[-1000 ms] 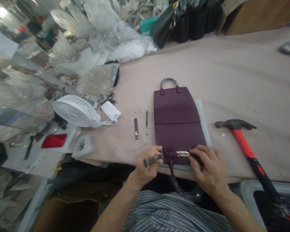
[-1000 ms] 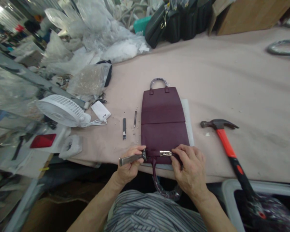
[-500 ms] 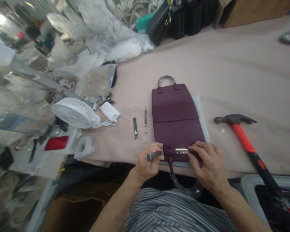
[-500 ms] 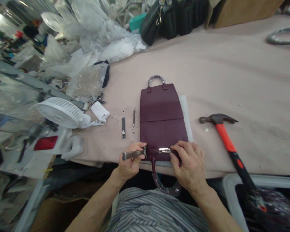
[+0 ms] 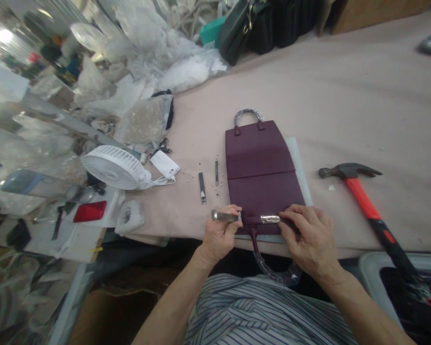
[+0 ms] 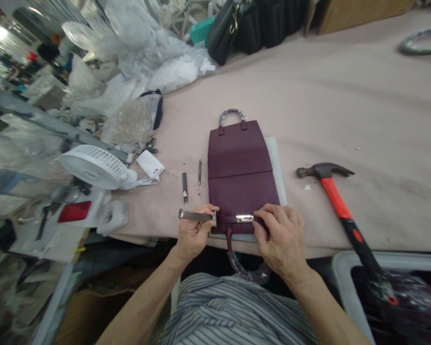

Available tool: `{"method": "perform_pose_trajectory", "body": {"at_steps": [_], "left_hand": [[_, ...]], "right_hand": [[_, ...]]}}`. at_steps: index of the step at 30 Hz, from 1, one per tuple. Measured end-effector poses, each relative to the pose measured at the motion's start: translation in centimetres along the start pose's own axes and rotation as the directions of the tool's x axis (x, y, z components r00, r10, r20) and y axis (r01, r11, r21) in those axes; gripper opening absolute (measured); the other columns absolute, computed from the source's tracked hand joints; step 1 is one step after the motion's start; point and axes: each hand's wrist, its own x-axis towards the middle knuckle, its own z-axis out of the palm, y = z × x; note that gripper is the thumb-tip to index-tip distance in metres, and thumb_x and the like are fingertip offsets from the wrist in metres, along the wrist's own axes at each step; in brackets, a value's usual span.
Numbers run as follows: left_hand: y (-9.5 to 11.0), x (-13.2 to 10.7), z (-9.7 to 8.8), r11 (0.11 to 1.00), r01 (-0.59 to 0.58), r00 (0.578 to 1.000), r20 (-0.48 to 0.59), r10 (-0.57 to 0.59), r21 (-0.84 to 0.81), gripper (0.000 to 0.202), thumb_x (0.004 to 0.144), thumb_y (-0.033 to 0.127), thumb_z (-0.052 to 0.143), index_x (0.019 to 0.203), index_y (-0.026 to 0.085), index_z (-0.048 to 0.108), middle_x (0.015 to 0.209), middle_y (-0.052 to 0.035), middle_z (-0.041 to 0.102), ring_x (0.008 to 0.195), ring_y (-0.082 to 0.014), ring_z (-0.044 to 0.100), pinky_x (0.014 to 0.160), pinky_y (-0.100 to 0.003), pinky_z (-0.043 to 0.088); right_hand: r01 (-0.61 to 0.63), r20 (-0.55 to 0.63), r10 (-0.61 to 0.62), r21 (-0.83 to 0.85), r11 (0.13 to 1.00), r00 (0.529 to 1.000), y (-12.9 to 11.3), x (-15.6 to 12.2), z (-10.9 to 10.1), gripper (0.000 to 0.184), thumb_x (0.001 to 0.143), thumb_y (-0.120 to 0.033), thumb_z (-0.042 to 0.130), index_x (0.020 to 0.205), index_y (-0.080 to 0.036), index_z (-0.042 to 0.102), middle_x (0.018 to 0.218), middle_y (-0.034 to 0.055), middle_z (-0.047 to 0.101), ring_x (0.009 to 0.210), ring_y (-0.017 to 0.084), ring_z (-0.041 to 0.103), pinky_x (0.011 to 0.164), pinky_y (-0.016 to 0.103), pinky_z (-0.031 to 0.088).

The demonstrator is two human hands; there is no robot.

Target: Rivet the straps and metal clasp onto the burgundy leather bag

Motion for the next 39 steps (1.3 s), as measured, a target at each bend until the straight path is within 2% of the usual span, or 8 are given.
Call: {"method": "perform_pose_trajectory", "body": {"at_steps": [6,12,24,28,31,34,36,39], "left_hand": [[-0.1,0.3,0.1,0.997,-0.051,0.999,0.02,0.05,0.062,0.007,0.096,0.022,0.06,0.1,0.017,0.063,0.105,-0.012,0.073,0.1,-0.0204,0.072,0.09,-0.037,0.059],[0.1,0.1,0.7,0.983,-0.124,0.992,-0.003,0.125,0.134,0.009,0.095,0.018,0.059,0.104,0.018,0.061,0.107,-0.0113,0.073,0.103,-0.0202,0.071,0.092,-0.036,0.059],[0.4,0.5,0.6,0.989,-0.111,0.994,0.012,0.11,0.102,0.008,0.093,0.017,0.06,0.101,0.017,0.062,0.105,-0.0098,0.072,0.1,-0.018,0.072,0.09,-0.032,0.06],[0.5,0.4,0.9,0.988,-0.103,0.995,0.004,0.104,0.111,0.01,0.093,0.016,0.06,0.102,0.017,0.063,0.104,-0.01,0.073,0.099,-0.0183,0.072,0.088,-0.032,0.061],[0.7,0.4,1.0,0.992,-0.074,0.997,0.003,0.074,0.105,0.011,0.092,0.015,0.061,0.102,0.018,0.063,0.104,-0.01,0.073,0.099,-0.0187,0.072,0.088,-0.032,0.061],[0.7,0.4,1.0,0.994,-0.069,0.998,-0.002,0.07,0.088,0.01,0.091,0.015,0.062,0.101,0.018,0.064,0.104,-0.0097,0.073,0.099,-0.0187,0.073,0.088,-0.032,0.061],[0.5,0.3,1.0,0.994,-0.076,0.997,-0.017,0.078,0.072,0.01,0.091,0.016,0.062,0.1,0.018,0.064,0.104,-0.0097,0.073,0.098,-0.0185,0.073,0.087,-0.031,0.061],[0.2,0.2,1.0,0.996,-0.088,0.995,-0.044,0.089,0.033,0.011,0.09,0.014,0.063,0.1,0.017,0.064,0.103,-0.0093,0.074,0.098,-0.018,0.073,0.088,-0.031,0.061]], "right_hand": [[-0.016,-0.001,0.016,0.008,1.0,1.0,0.0,0.0,0.0,0.014,0.096,-0.029,0.058,0.102,-0.02,0.068,0.106,0.0056,0.067,0.101,0.025,0.057,0.09,0.045,0.042],[-0.002,-0.004,0.002,0.014,1.0,1.0,0.0,0.0,0.0,0.013,0.097,-0.028,0.058,0.102,-0.02,0.067,0.106,0.0055,0.067,0.099,0.024,0.056,0.09,0.044,0.042],[0.012,-0.002,-0.012,-0.005,1.0,1.0,0.1,-0.1,0.2,0.014,0.097,-0.029,0.056,0.103,-0.021,0.066,0.107,0.0057,0.066,0.098,0.025,0.055,0.088,0.043,0.04],[0.016,0.019,-0.018,0.064,0.998,1.0,0.6,0.5,-0.6,0.019,0.097,-0.033,0.056,0.104,-0.021,0.068,0.11,0.0067,0.066,0.101,0.025,0.057,0.089,0.043,0.044],[0.026,-0.073,-0.025,0.013,1.0,0.997,2.4,1.2,-2.7,0.024,0.097,-0.036,0.055,0.109,-0.019,0.066,0.112,0.0105,0.067,0.105,0.028,0.06,0.092,0.045,0.047],[-0.015,-0.181,-0.033,-0.256,0.967,0.983,6.0,0.6,-5.2,0.029,0.097,-0.037,0.055,0.111,-0.015,0.066,0.114,0.018,0.066,0.106,0.033,0.061,0.091,0.048,0.046],[-0.079,-0.136,0.019,-0.451,0.889,0.991,8.8,-0.3,-6.3,0.035,0.093,-0.041,0.058,0.108,-0.011,0.067,0.108,0.0239,0.066,0.096,0.036,0.062,0.078,0.048,0.046],[-0.211,0.024,0.253,-0.481,0.851,0.967,12.1,-1.6,-6.9,0.038,0.089,-0.045,0.063,0.102,-0.01,0.068,0.079,0.0189,0.062,0.066,0.028,0.054,0.06,0.042,0.04]]}}
